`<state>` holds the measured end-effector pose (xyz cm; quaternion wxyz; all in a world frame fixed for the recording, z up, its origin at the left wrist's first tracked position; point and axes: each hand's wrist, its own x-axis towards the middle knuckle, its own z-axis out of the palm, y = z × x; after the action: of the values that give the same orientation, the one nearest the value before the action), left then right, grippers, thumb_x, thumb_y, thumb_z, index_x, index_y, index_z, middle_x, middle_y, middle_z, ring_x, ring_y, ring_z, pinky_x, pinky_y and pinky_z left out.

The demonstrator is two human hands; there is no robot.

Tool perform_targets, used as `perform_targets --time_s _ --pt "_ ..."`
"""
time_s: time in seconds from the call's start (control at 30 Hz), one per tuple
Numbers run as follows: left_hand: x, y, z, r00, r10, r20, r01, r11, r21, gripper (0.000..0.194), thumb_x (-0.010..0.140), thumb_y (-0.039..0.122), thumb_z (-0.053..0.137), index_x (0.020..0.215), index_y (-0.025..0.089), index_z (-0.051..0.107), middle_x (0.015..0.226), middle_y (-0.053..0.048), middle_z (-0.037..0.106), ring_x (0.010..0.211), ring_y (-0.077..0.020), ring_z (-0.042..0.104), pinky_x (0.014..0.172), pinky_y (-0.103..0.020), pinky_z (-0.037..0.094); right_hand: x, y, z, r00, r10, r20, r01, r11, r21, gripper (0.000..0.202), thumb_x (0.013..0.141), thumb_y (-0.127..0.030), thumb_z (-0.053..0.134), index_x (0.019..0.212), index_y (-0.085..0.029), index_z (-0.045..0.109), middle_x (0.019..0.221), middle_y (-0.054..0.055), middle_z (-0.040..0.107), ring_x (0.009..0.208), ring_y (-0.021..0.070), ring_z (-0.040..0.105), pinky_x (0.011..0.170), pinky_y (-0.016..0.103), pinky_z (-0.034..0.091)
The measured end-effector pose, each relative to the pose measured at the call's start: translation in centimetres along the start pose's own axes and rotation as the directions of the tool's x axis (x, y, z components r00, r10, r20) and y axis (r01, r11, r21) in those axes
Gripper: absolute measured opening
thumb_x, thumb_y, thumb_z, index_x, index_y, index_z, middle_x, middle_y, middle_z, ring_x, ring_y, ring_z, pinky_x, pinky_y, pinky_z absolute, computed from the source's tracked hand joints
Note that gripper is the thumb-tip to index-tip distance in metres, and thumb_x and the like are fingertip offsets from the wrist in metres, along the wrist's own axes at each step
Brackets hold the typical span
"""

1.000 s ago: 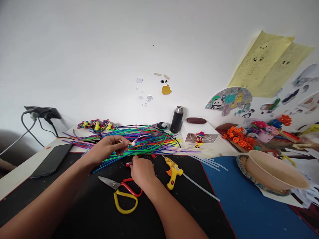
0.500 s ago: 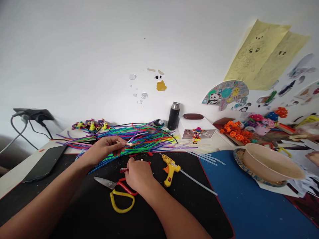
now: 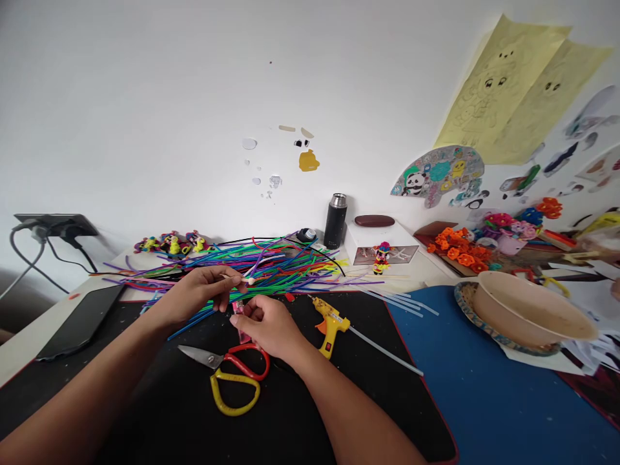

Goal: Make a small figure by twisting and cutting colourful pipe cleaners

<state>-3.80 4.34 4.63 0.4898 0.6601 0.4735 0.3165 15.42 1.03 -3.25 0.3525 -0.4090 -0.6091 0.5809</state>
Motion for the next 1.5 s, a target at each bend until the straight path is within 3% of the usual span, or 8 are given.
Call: perform_targets --time_s 0.13,0.4,0.73,0.83,0.97,1.07,1.27,1.5 --pt "-0.3 0.6 0.5 0.996 -0.066 0.066 0.067 0.998 -0.004 0.047 0.079 0.064 0.077 0.089 0.018 0.07 0.063 0.001 0.067 0.049 -0.0136 0.058 0.049 -0.024 0.043 0.0 -0.4 0.1 0.994 0.0 0.107 -0.021 0.982 0.186 0.038 0.087 -0.053 0.074 0.094 -0.02 0.056 0.065 -0.007 0.061 0.043 0.0097 0.058 0.041 0.019 0.036" --pt "-0.5 1.1 0.3 0.992 -0.018 0.125 0.017 1.0 0.005 0.044 0.08 0.062 0.077 0.085 0.019 0.075 0.069 -0.002 0.071 0.06 -0.0167 0.064 0.059 -0.027 0.054 -0.6 -1.4 0.8 0.974 0.032 0.222 -0.114 0.924 0.366 0.046 0.085 -0.058 0.075 0.107 -0.019 0.065 0.074 -0.001 0.071 0.056 0.015 0.071 0.042 0.018 0.039" --pt "-1.3 1.4 -0.8 0.95 -0.134 0.283 0.087 0.981 0.173 0.042 0.082 0.063 0.074 0.089 0.023 0.08 0.076 -0.006 0.076 0.059 -0.0188 0.067 0.054 -0.027 0.054 -0.6 0.1 3.1 0.897 0.026 0.441 -0.25 0.852 0.459 0.045 0.084 -0.057 0.077 0.092 -0.017 0.059 0.07 0.0 0.07 0.044 0.0121 0.064 0.038 0.017 0.038" --pt "-1.1 1.5 -1.1 0.968 -0.113 0.224 0.074 0.982 0.177 0.041 0.081 0.062 0.076 0.086 0.022 0.08 0.076 -0.005 0.076 0.062 -0.0189 0.066 0.059 -0.028 0.054 -0.6 0.0 3.0 0.905 0.005 0.425 -0.224 0.855 0.467 0.042 0.089 -0.057 0.073 0.093 -0.017 0.06 0.068 -0.002 0.067 0.044 0.0119 0.064 0.039 0.017 0.039" --pt "-0.7 1.3 -1.5 1.0 -0.027 -0.008 0.027 0.985 0.169 0.037 0.082 0.057 0.076 0.082 0.02 0.078 0.071 0.0 0.07 0.061 -0.0147 0.058 0.058 -0.025 0.048 -0.6 0.0 2.8 0.895 0.002 0.447 -0.22 0.873 0.435 0.043 0.091 -0.059 0.071 0.099 -0.017 0.063 0.072 -0.001 0.068 0.046 0.0117 0.065 0.041 0.017 0.039" --pt "-0.6 1.2 -1.5 0.995 -0.024 -0.095 0.039 0.987 0.159 0.043 0.079 0.06 0.077 0.083 0.018 0.076 0.072 0.0 0.067 0.061 -0.0135 0.054 0.057 -0.024 0.044 -0.5 0.1 2.7 0.886 0.015 0.463 -0.238 0.873 0.426 0.045 0.091 -0.06 0.072 0.102 -0.016 0.063 0.077 0.001 0.07 0.049 0.012 0.067 0.042 0.017 0.04" --pt "-0.4 1.2 -0.8 0.986 0.028 -0.166 0.002 0.983 0.183 0.052 0.079 0.069 0.073 0.075 0.018 0.068 0.06 0.002 0.058 0.055 -0.0131 0.047 0.054 -0.025 0.039 -0.2 0.1 2.0 0.951 0.028 0.308 -0.179 0.864 0.472 0.049 0.086 -0.061 0.075 0.1 -0.016 0.064 0.072 0.0 0.067 0.057 0.0155 0.07 0.043 0.018 0.041" --pt "-0.3 0.4 0.0 0.984 0.066 -0.166 -0.035 0.982 0.185 0.045 0.081 0.063 0.076 0.082 0.019 0.07 0.062 0.003 0.06 0.057 -0.0136 0.05 0.056 -0.023 0.039 -0.1 -0.5 1.4 0.983 0.021 0.18 -0.116 0.839 0.531 0.055 0.082 -0.069 0.074 0.094 -0.015 0.068 0.059 -0.005 0.059 0.044 0.0104 0.058 0.039 0.019 0.037"
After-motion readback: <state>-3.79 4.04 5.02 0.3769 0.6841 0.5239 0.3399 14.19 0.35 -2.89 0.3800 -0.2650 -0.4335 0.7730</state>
